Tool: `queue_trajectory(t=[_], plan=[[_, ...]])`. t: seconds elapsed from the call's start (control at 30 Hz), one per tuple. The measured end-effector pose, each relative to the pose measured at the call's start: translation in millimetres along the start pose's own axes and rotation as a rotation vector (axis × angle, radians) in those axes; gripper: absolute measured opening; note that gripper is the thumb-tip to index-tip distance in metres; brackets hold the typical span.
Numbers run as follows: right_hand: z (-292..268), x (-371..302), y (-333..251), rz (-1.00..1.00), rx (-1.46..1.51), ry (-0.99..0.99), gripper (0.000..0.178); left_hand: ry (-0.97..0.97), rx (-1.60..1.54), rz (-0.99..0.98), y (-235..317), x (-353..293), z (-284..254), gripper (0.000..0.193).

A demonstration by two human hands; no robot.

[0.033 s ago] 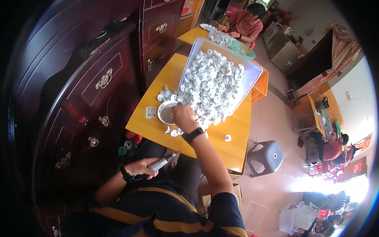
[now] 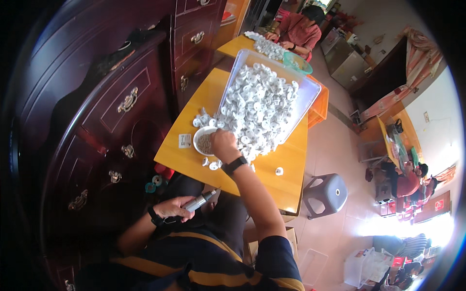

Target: Assembling small white plastic components using an electric screwdriver at a workstation.

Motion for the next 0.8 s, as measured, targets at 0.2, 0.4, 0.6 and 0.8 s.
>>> queue_trajectory(t=[0.2,0.4,0.6,0.8], plan=[[9,11,-12,-0.015,-0.105,-0.116,0.017,0.002,0.005,-0.003,-3,-7,-5,0.057],[11,8,-10,-0.041,-0.090,-0.055,0.016,0.022,-0.009,0.008,1,-7,-6,0.055],[18,6,-9,-0.034,-0.060,-0.023,0.016,0.002,-0.012,0.017,-2,-5,-5,0.054],[16,5,-9,-0.056,-0.042,-0.017,0.019,0.023,0.030,0.012,-3,-4,-2,0.051]])
Point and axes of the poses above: each hand's wrist, its own x-axis towards the middle knuckle, its own z-axis out of the palm, y = z × x, the point moved 2 cm from there along x, towards the middle knuckle, and after that the axes turned 11 degrees about z, right-handed, at the moved point
